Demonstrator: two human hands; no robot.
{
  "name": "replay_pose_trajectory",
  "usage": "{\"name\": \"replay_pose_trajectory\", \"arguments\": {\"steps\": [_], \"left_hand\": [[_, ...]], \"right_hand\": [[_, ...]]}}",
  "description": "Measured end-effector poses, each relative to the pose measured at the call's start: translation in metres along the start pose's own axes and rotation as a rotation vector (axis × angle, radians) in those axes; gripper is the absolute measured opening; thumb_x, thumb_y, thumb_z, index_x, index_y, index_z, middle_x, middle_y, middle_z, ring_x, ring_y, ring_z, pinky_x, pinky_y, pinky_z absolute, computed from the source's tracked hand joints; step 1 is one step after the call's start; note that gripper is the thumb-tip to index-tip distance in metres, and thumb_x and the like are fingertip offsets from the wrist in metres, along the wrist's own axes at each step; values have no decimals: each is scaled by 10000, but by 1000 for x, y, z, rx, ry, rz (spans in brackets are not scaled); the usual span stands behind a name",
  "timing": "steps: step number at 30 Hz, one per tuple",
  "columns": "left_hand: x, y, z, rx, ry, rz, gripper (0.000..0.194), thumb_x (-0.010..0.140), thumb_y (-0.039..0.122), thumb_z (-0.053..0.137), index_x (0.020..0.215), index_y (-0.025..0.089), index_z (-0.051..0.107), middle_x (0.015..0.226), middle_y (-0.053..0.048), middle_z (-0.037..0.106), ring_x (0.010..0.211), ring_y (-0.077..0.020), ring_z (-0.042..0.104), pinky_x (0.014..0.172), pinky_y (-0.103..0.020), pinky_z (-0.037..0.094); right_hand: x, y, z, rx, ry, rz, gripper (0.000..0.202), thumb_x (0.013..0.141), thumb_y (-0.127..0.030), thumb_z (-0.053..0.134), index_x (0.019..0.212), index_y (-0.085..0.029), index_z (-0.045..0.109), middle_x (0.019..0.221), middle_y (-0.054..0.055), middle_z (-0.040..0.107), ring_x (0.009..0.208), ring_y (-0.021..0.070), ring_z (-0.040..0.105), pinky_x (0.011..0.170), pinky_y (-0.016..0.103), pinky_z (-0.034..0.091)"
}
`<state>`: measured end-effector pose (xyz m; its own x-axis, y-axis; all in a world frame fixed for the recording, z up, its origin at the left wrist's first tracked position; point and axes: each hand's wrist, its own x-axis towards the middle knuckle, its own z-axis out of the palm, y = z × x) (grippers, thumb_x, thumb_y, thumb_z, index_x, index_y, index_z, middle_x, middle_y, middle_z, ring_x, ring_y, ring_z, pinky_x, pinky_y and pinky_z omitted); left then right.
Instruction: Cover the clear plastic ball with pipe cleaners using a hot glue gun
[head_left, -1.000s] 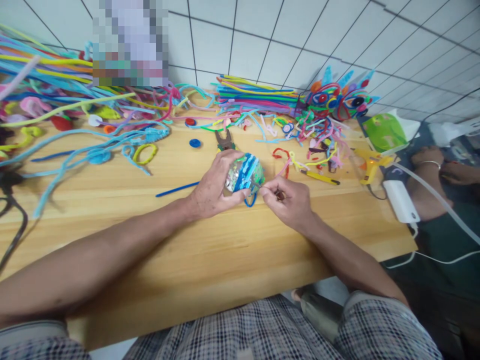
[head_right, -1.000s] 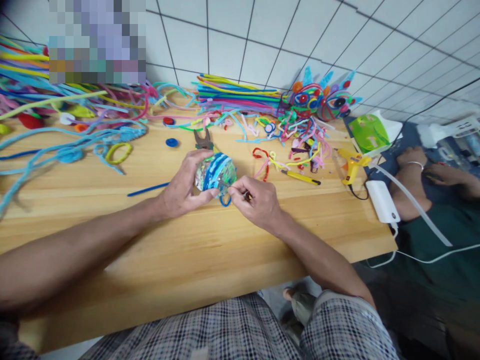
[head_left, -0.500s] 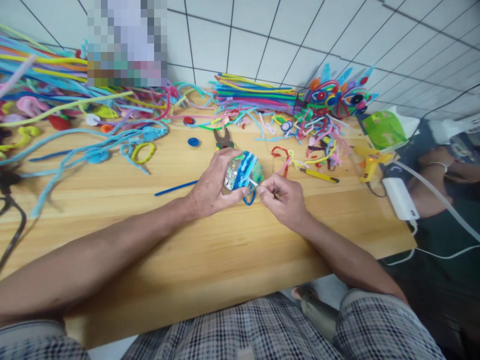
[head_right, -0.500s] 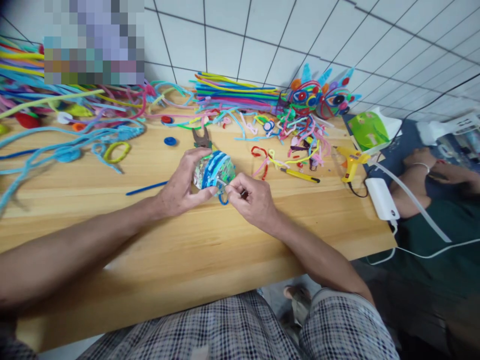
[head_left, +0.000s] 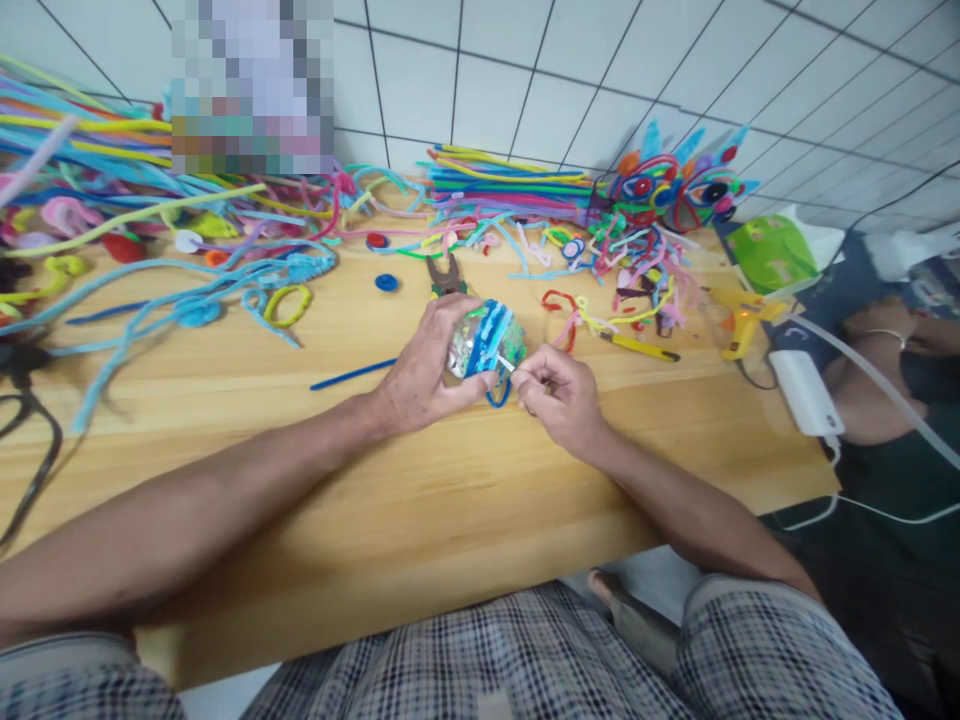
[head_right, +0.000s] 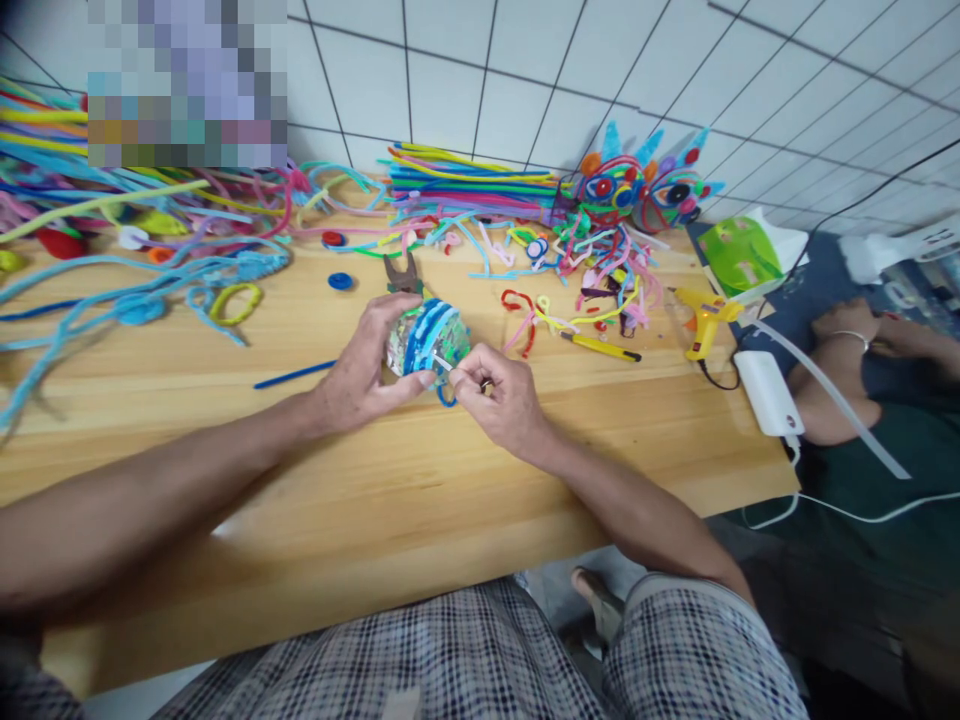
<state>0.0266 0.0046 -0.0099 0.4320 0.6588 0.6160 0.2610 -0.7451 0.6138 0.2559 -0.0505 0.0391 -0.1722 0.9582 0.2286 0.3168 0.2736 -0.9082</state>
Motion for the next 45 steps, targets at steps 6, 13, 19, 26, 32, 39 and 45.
{"name": "replay_pose_trajectory", "arguments": {"steps": [6,13,19,26,32,39,45], "left_hand": [[0,0,-1,18,-25,-12,784,1075,639,709,1687,275,380,1592,-183,578,1557,-391,552,1308,-612,503],[1,4,-4,-68,-10,-40,706,1092,630,697,1658,308,425,1584,-161,574,1532,-366,571,1312,-583,509],[-1,11,-6,-131,-18,-151,657,1096,617,700,1627,319,451,1589,-153,568,1537,-360,574,1322,-582,502],[-1,12,-6,-132,-20,-164,661,1084,612,719,1613,318,454,1589,-157,570,1533,-356,582,1322,-591,503],[0,12,-6,-112,-25,-125,648,1095,588,708,1618,315,441,1578,-155,568,1542,-343,572,1321,-578,508],[-1,10,-6,-126,-30,-128,666,1082,610,718,1615,316,450,1586,-162,567,1545,-355,567,1319,-592,506],[-1,9,-5,-124,-14,-131,672,1076,640,719,1610,320,465,1586,-156,576,1549,-341,567,1329,-570,498]], "right_hand": [[-1,3,2,40,-4,42,262,977,-358,717,783,-261,571,596,-66,592,517,106,492,542,254,368],[-3,1,1,24,-21,43,266,970,-367,717,774,-259,575,590,-67,591,510,98,482,527,246,354],[-2,2,1,6,-35,-6,208,958,-315,666,776,-254,584,604,-58,607,528,106,537,534,246,391],[-2,-5,-2,-7,-22,-61,198,950,-291,660,768,-247,599,624,-56,621,537,98,555,543,238,416],[-1,-4,-1,-24,-12,-65,207,953,-286,654,758,-251,592,604,-58,624,510,100,561,510,231,403],[-1,-5,-4,-57,-25,-107,196,951,-281,655,765,-248,601,606,-54,636,519,97,561,529,233,413],[-2,-3,-1,-80,-13,-77,185,925,-271,642,753,-250,576,603,-59,607,524,96,528,528,241,384]]}}
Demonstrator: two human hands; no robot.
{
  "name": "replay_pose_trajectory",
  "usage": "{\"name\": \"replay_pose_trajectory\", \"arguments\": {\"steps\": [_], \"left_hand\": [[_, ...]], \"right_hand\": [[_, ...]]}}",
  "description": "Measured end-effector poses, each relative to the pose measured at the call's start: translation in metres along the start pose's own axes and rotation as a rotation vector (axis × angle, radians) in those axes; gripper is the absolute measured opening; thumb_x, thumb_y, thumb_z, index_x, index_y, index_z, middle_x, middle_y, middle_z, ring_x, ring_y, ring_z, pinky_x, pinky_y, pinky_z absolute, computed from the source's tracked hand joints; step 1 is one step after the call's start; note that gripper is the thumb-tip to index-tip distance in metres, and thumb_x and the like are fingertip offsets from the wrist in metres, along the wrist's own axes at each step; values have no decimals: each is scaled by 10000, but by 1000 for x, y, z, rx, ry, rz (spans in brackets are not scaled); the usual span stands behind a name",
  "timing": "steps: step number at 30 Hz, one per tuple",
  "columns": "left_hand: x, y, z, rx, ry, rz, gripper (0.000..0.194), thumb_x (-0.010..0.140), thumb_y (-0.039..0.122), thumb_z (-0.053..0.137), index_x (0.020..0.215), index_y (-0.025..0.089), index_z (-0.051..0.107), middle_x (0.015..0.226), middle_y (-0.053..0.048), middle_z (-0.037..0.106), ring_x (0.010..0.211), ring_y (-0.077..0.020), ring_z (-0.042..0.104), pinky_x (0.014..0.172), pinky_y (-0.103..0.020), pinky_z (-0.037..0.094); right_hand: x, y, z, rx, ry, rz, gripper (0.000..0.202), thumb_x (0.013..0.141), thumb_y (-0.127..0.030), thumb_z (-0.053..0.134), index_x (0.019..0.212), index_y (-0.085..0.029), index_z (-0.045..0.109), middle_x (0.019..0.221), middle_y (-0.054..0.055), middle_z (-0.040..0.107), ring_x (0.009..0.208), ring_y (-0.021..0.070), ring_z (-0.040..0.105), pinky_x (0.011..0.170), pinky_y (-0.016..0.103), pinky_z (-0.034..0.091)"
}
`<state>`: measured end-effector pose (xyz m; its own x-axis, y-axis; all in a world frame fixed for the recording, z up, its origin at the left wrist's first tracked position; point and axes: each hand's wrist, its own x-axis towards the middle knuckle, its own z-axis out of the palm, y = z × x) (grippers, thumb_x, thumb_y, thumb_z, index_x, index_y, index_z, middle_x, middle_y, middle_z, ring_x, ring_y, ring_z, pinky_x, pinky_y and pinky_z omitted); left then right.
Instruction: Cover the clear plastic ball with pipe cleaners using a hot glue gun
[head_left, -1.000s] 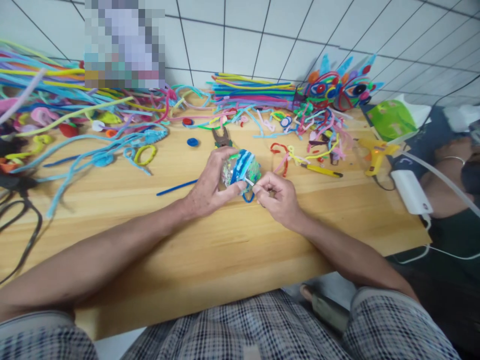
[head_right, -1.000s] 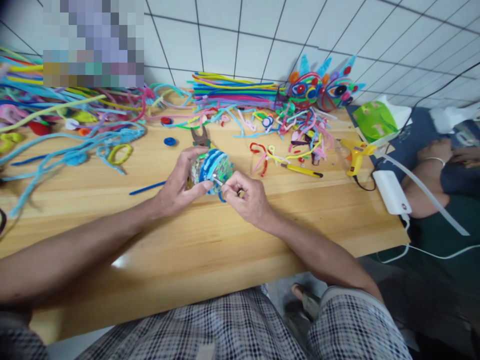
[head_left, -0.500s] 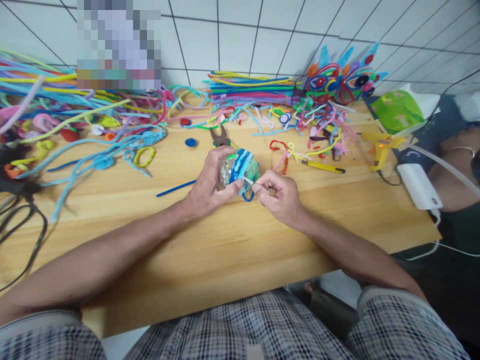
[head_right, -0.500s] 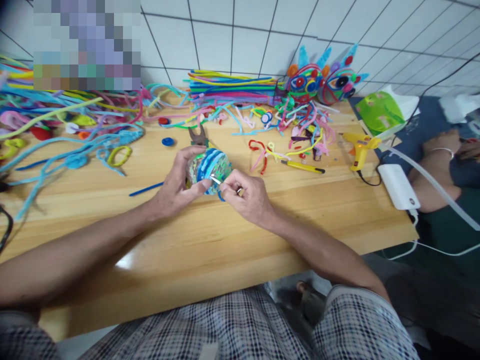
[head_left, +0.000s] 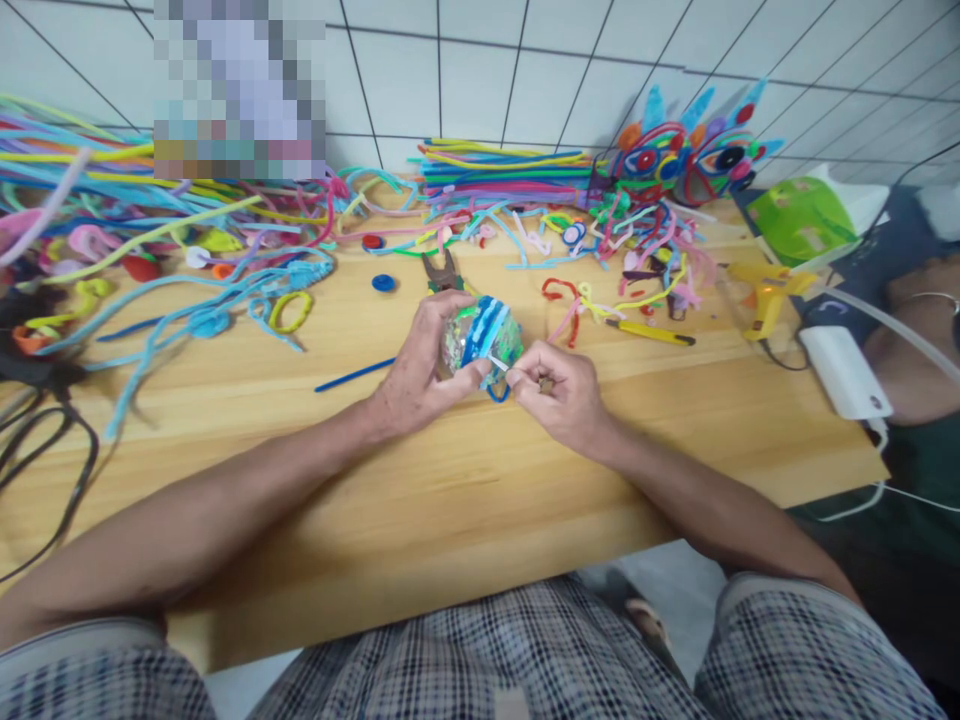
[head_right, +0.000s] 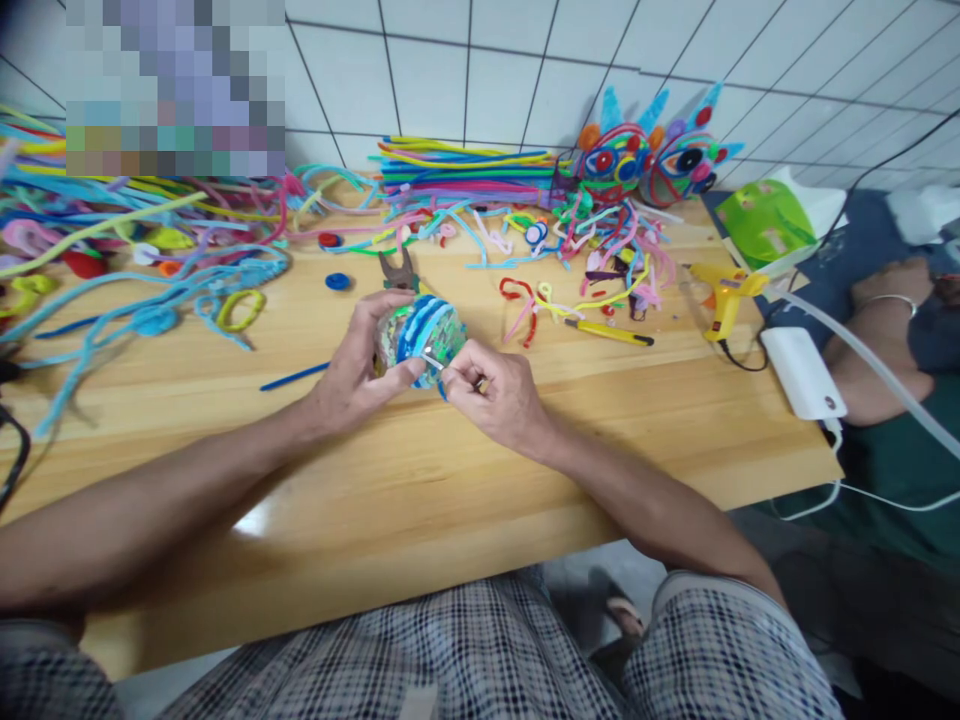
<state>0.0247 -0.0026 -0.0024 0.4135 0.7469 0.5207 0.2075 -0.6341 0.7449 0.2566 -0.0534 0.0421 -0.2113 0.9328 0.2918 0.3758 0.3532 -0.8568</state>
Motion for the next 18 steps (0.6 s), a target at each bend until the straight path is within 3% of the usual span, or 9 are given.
{"name": "replay_pose_trajectory", "arguments": {"steps": [11,18], "left_hand": [[0,4,-2,-18,-9,-52,691,1055,674,727,1590,319,472,1601,-166,573,1560,-378,556,1338,-634,481],[1,9,-4,-29,-18,-98,641,1083,639,717,1580,316,471,1586,-137,561,1523,-329,578,1311,-544,506]], "right_hand": [[-5,1,6,61,-22,98,215,964,-319,653,775,-264,565,591,-60,601,512,106,500,529,258,367],[-4,3,7,116,-32,110,236,980,-338,670,782,-264,565,607,-52,624,529,110,516,526,258,369]]}}
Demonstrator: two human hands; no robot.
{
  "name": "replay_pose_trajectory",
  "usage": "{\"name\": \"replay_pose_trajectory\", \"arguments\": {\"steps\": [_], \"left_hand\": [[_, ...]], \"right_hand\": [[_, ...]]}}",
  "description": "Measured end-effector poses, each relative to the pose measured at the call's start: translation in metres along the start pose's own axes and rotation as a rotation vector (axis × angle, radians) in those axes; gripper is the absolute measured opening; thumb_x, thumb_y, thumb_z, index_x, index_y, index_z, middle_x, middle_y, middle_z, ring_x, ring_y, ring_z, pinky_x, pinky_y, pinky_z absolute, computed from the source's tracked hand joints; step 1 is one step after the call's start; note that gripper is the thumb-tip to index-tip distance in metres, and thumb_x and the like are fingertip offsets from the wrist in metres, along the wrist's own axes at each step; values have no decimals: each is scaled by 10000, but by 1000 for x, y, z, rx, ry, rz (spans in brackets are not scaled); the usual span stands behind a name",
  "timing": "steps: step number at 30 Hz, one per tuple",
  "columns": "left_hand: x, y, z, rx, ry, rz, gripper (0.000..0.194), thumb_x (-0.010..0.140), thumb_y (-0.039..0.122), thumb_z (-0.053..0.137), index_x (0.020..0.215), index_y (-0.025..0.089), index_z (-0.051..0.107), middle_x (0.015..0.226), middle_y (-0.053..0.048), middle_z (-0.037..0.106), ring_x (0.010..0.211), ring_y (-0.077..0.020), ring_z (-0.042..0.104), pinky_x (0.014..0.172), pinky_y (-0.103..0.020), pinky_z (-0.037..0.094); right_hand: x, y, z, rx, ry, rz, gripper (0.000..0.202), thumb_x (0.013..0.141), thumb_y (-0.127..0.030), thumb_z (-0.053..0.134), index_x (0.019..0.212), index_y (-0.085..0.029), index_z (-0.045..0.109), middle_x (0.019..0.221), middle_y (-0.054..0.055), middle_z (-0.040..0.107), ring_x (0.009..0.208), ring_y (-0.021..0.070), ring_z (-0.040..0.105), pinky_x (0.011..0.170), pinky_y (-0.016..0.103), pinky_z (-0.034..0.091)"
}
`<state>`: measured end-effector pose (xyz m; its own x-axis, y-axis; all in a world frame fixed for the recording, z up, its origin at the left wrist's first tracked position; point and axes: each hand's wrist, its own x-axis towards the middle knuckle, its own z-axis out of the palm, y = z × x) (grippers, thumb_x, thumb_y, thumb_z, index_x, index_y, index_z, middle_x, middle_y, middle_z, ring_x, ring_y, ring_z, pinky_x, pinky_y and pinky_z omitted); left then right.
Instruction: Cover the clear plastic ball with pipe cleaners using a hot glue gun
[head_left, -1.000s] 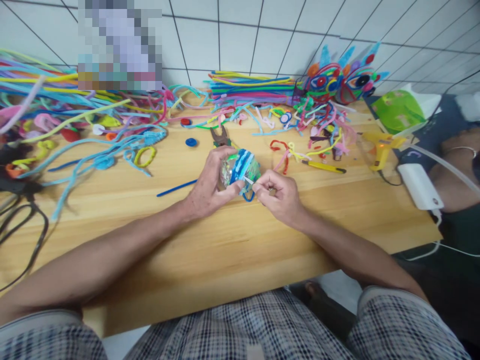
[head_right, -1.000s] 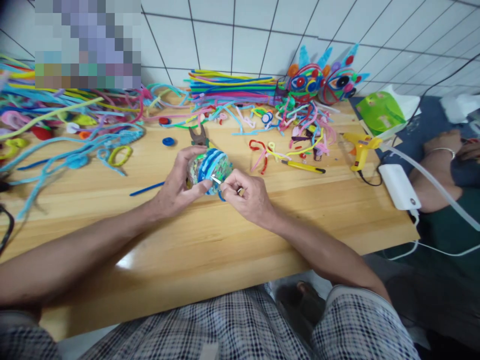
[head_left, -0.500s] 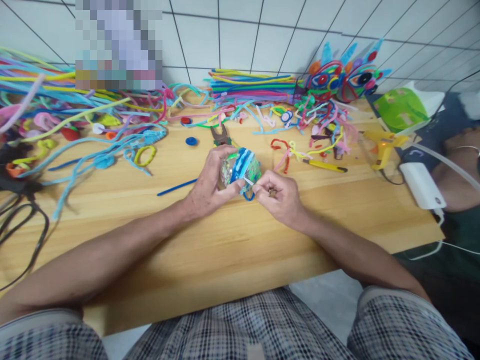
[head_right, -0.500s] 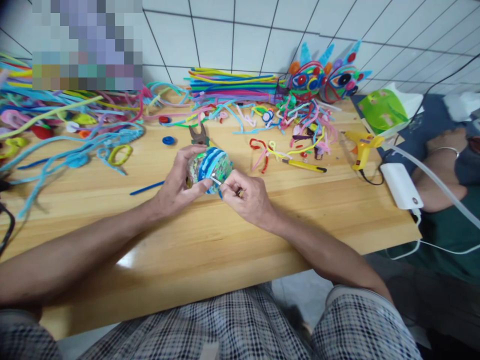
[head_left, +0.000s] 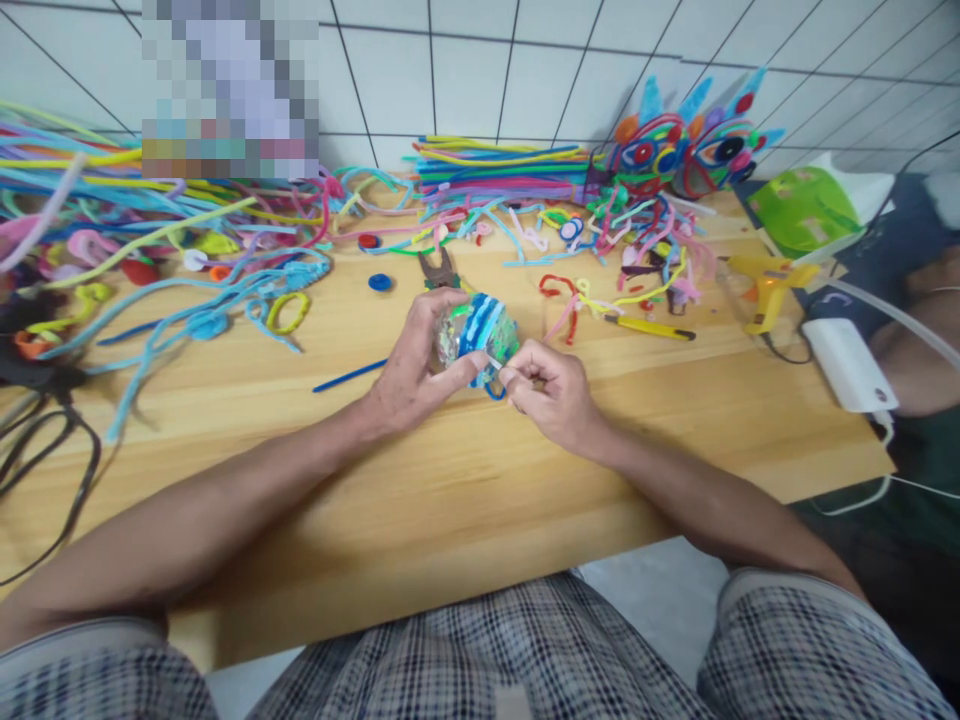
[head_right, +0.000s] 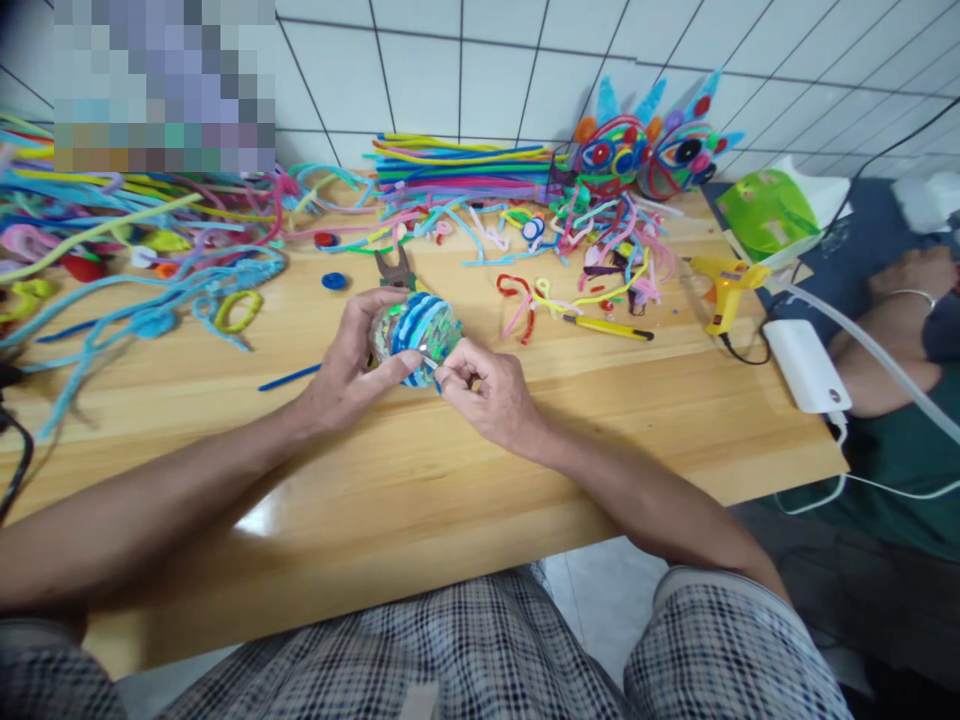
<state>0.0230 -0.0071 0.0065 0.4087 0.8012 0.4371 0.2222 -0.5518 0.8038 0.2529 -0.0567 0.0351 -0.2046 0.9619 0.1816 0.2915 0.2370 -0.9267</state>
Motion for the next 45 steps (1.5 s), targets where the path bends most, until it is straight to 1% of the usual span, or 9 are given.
{"name": "replay_pose_trajectory", "arguments": {"steps": [10,16,19,21,24,29,33,37,45], "left_hand": [[4,2,1,-92,-23,-102,724,1003,739,784,1512,322,481,1477,-103,612,1370,-309,661,1044,-436,650],[6,4,0,-103,-36,-93,692,994,756,787,1462,339,494,1411,-104,640,1280,-312,704,1076,-516,654],[5,3,-1,-105,-53,-101,707,1005,732,789,1516,358,475,1433,-106,644,1271,-308,712,1092,-537,651],[5,1,-2,-83,-49,-88,749,1013,721,781,1583,355,462,1496,-118,628,1346,-324,690,1166,-557,618],[6,-1,-4,-12,-46,-48,753,1009,705,785,1603,326,521,1546,-128,619,1474,-359,621,1288,-580,528],[9,-1,-6,0,-52,-75,717,1011,657,798,1581,300,552,1504,-125,644,1438,-351,632,1274,-578,525],[9,-4,-4,-68,-37,-114,743,982,682,828,1555,294,558,1467,-125,653,1429,-346,632,1234,-553,562],[10,-6,-4,-109,-42,-132,731,982,678,833,1535,288,557,1459,-122,658,1407,-339,650,1218,-540,581],[11,-4,-6,-123,-75,-143,743,981,685,822,1536,284,532,1485,-119,650,1395,-329,663,1227,-541,573]], "right_hand": [[-3,3,-2,27,63,-52,267,978,-350,710,758,-261,588,572,-66,567,522,116,500,534,270,374],[15,18,-24,-41,226,-67,294,1069,-483,702,871,-266,682,645,-50,600,561,136,537,595,298,459],[36,37,-45,-255,251,-89,305,1104,-548,655,1049,-273,775,821,11,725,734,201,675,733,362,564],[46,48,-57,-458,264,-146,341,1090,-577,672,1148,-266,798,1037,83,797,977,284,746,920,456,615],[45,50,-63,-701,285,-232,398,1079,-578,687,1310,-269,781,1336,150,788,1278,391,710,1157,619,552],[22,29,-39,-630,93,-372,660,1043,-618,732,1599,-281,619,1613,172,675,1522,436,610,1306,704,472],[15,24,-18,-522,-103,-282,999,964,-540,843,1798,-279,359,1799,183,518,1669,440,495,1376,714,436],[17,24,-14,-474,-159,-233,987,1008,-481,793,1829,-276,285,1834,189,477,1689,426,487,1373,705,454],[21,19,-15,-444,-133,-259,888,1001,-480,802,1758,-264,390,1755,197,566,1635,416,546,1347,687,479]]}}
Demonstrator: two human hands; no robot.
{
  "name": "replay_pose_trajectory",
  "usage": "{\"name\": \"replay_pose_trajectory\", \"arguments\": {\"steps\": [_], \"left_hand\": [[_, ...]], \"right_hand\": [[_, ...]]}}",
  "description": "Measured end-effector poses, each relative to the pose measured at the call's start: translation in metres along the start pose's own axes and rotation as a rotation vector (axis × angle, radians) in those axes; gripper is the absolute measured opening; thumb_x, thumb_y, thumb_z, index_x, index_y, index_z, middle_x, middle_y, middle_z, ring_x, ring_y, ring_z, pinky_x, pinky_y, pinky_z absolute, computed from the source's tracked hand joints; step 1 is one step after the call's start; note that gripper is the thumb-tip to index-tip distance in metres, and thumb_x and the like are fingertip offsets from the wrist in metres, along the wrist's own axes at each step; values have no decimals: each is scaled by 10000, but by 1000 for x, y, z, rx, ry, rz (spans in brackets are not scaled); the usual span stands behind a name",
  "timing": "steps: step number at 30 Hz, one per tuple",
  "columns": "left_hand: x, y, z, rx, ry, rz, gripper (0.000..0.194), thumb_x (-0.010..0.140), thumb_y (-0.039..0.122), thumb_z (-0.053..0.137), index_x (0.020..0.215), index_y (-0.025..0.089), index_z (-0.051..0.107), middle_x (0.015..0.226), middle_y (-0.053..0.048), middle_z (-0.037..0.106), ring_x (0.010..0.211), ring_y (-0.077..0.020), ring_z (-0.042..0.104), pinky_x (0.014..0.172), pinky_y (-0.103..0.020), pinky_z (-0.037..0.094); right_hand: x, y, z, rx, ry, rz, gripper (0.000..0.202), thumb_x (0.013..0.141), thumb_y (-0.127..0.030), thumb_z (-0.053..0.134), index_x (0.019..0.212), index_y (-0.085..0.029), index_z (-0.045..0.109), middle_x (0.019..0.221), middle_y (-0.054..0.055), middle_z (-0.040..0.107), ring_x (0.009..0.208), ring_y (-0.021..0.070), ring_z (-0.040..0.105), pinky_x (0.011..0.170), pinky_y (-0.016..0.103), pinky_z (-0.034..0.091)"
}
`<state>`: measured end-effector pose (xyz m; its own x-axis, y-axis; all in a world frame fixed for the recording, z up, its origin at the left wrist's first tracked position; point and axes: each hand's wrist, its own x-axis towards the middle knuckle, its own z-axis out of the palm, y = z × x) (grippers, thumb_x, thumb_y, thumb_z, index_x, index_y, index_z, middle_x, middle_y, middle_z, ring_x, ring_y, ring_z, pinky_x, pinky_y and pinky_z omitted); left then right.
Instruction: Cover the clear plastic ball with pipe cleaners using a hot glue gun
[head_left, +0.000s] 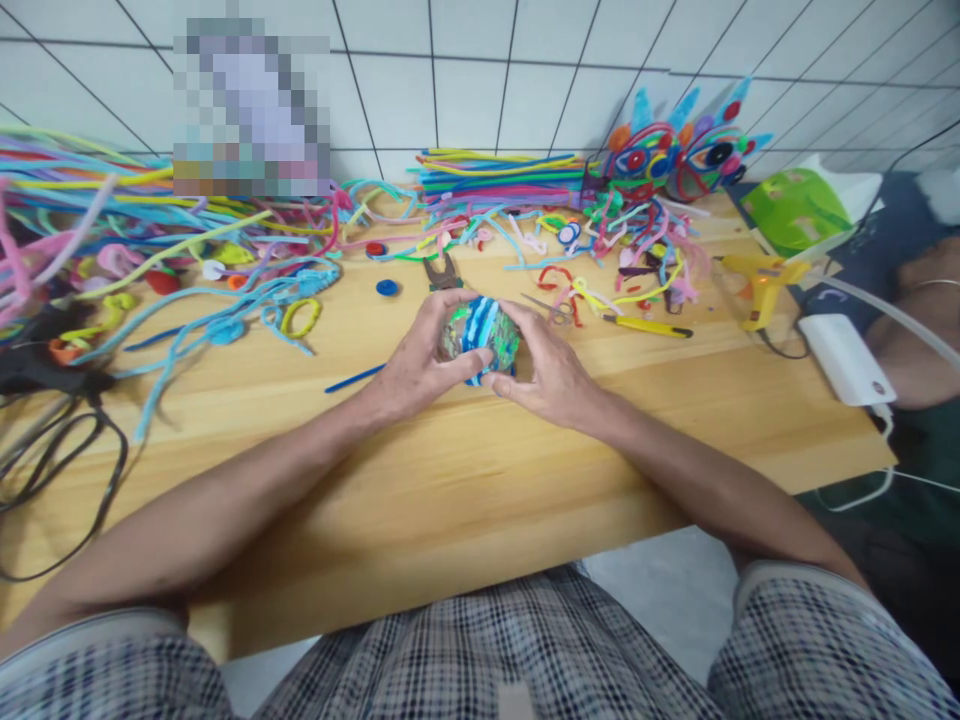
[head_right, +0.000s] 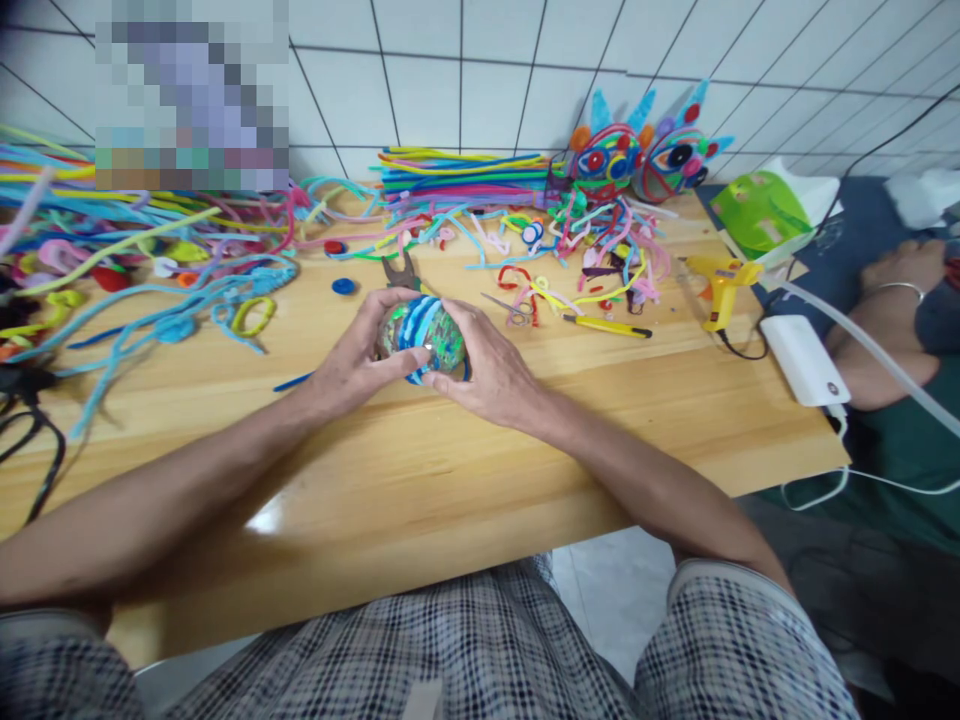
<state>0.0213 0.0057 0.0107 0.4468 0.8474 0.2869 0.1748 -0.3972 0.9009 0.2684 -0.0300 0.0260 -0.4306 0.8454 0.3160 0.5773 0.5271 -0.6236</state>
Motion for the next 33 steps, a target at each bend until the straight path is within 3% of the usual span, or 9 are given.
{"name": "replay_pose_trajectory", "arguments": {"steps": [16,29,33], "left_hand": [[0,6,1,-48,11,-23,757,944,674,879,1501,286,545,1438,-107,657,1334,-322,680,1166,-509,606],[-4,3,5,-77,15,24,755,959,666,875,1522,313,517,1388,-87,660,1238,-279,706,1081,-457,638],[-4,2,6,-65,12,38,750,969,668,863,1529,316,509,1409,-92,648,1277,-287,696,1120,-480,627]], "right_hand": [[4,5,0,126,52,-4,780,963,-504,839,1637,-285,510,1610,160,660,1475,395,650,1231,639,584],[3,3,4,67,104,-67,714,977,-453,805,1608,-282,518,1603,165,671,1472,391,656,1197,648,609],[2,4,4,55,108,-100,718,981,-429,796,1617,-275,500,1616,179,664,1487,389,651,1210,655,601]]}}
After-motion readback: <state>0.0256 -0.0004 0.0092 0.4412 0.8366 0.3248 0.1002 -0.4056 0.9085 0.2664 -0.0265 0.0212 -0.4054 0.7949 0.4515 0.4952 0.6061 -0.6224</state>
